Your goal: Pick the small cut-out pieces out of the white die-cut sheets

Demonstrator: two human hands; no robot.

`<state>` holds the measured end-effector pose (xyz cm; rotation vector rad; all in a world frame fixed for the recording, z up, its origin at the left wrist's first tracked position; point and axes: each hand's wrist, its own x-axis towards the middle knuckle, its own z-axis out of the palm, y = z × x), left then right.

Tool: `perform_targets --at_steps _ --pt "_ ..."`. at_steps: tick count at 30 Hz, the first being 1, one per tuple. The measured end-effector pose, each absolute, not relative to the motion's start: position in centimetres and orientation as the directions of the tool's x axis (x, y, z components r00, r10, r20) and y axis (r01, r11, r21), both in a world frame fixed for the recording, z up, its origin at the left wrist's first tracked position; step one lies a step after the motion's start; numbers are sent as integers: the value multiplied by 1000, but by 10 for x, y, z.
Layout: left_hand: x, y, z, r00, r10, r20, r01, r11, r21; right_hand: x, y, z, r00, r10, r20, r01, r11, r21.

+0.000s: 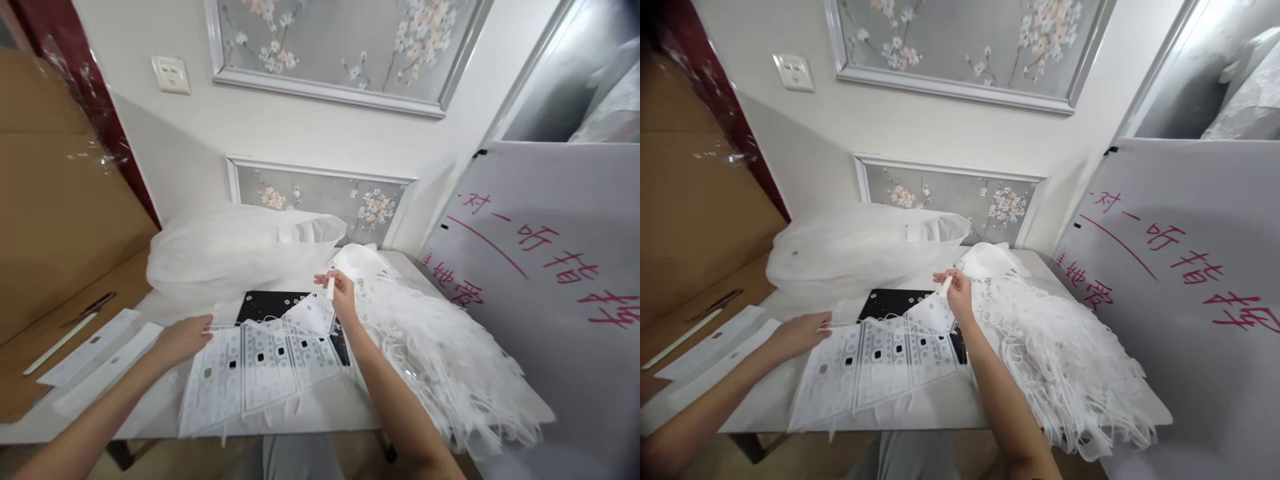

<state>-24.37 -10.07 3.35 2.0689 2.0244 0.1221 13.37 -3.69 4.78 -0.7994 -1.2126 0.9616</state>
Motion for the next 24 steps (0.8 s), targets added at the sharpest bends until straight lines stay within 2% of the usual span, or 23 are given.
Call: perform_targets --at_steps 2,3,4,5,7,8,10,15,18,21,24 --pt "-214 -98 39 -24 997 75 999 21 42 125 -29 32 158 872 464 -62 478 -876" --pt "-193 -95 40 24 986 162 1000 -24 0 122 -26 23 179 852 492 -4 501 -866" --pt "-171 -90 39 137 974 180 990 -139 2 121 -26 15 181 838 514 55 514 -856" --pt "-149 -85 36 315 935 166 946 -324 32 121 -26 7 171 829 532 119 519 -846" --pt "-111 -72 22 645 746 164 736 -665 130 129 -28 -4 142 822 551 257 507 -823" --pt "-98 -65 12 718 670 187 652 -742 156 134 -30 -7 143 824 549 314 488 -814" --pt "-85 -49 -8 726 642 246 616 -767 180 146 -33 -9 187 837 515 334 439 -834" --pt "-99 -15 -33 457 842 287 773 -535 341 163 -28 0 250 904 348 -47 370 -928" --pt "-111 -11 -25 330 890 315 819 -436 373 160 -23 3 210 942 261 -167 297 -940" --pt "-119 -19 -16 337 793 507 756 -549 356 151 -22 -2 133 969 206 -125 223 -967" --pt "-117 -36 -12 527 597 605 598 -766 236 142 -27 -10 119 967 224 -53 231 -971"
